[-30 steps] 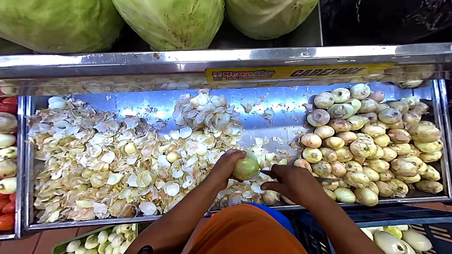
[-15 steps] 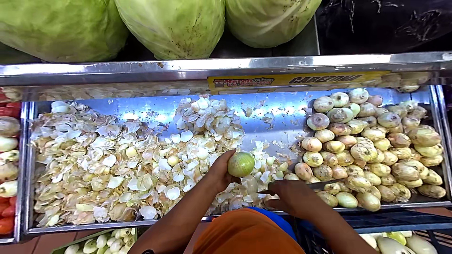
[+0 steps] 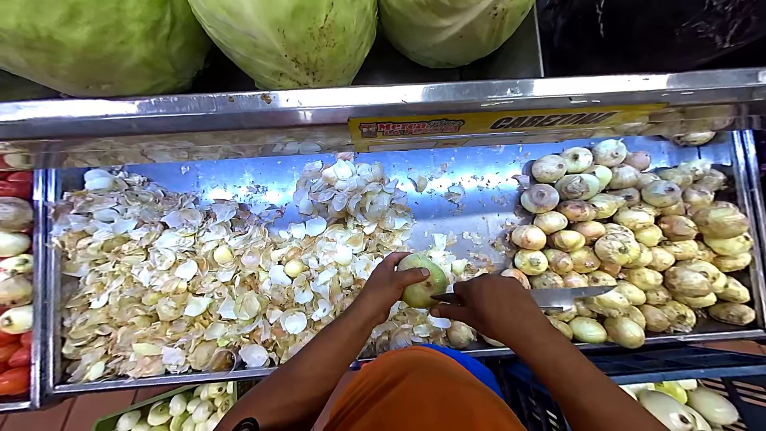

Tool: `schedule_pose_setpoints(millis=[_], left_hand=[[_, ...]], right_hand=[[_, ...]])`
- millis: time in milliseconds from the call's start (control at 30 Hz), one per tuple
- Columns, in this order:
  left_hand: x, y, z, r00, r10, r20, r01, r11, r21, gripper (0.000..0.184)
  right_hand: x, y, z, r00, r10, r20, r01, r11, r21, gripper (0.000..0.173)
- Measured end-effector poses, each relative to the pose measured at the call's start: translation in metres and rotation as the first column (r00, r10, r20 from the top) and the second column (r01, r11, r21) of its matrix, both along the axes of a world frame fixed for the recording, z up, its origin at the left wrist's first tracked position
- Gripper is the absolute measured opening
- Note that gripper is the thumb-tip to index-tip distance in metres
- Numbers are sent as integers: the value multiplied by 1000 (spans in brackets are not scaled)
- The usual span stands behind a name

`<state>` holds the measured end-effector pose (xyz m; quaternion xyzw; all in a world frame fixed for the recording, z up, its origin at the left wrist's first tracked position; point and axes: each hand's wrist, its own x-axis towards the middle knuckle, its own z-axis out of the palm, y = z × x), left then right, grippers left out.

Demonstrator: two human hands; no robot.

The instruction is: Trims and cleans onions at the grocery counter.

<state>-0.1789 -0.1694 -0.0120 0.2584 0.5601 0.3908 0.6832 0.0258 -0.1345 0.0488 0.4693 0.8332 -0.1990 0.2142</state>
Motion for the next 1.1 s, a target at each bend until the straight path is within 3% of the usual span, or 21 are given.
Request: schedule_pose_setpoints(millis=[133,267,567,867,1100], left_hand=[[6,-1,-2,999,-21,-26,21,1000,-1,51],[6,-1,-3,1000,-8,-18,8,1000,-12,50],[15,-3,-2,998,1,-60,-1,1000,-10,53],[19,-5,-4,987,88,-136,-92,995,-23,58],[26,-2,-11,969,230,-88,-236,970,-64,56]], right_hand=[[0,-1,1,1000,-27,-14,27,999,-41,76],[19,3,-6,999,-28,-40,30,997,64,74],[13,2,-12,997,-11,-75,8,999,-41,77],[14,-1,-25,996,18,-90,-14,999,43,76],[20,-9,-42,956,193,-222,-113,937,331,71]])
